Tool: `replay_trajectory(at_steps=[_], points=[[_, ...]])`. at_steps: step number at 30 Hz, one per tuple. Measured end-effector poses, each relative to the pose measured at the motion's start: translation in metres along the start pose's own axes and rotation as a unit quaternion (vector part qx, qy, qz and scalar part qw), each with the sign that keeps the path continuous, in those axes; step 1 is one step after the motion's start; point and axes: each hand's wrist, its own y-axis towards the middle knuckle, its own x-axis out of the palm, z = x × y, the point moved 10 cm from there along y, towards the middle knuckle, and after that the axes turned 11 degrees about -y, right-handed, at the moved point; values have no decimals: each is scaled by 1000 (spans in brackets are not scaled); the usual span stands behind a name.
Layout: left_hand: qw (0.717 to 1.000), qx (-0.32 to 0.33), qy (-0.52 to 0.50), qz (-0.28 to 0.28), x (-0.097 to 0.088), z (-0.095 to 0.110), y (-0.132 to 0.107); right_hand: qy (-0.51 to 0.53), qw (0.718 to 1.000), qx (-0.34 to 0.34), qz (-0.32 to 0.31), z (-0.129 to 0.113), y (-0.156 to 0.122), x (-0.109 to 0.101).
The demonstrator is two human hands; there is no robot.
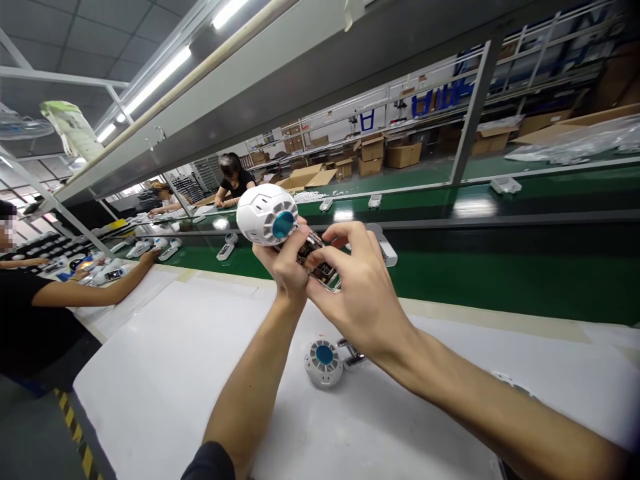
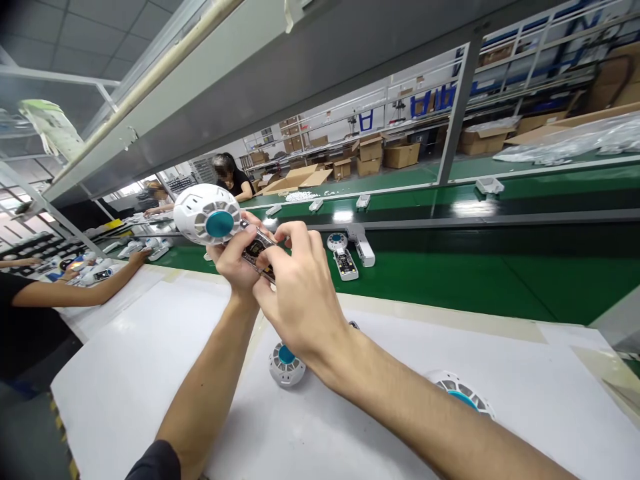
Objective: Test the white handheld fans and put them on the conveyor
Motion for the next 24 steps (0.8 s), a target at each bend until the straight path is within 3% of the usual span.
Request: replay_trajectory(at_steps=[14, 18, 21, 24], points=[[998, -56, -30, -1, 3, -11, -2, -195, 973, -119, 35, -16, -10, -12], [996, -84, -15, 18, 1, -18, -3, -220, 963, -139, 76, -20, -15, -19], [991, -127, 30, 20, 1, -32, -1, -223, 951, -166, 134, -27, -18, -33], [976, -199, 86, 7, -10, -60, -5, -187, 952, -201, 134, -26, -21, -45]])
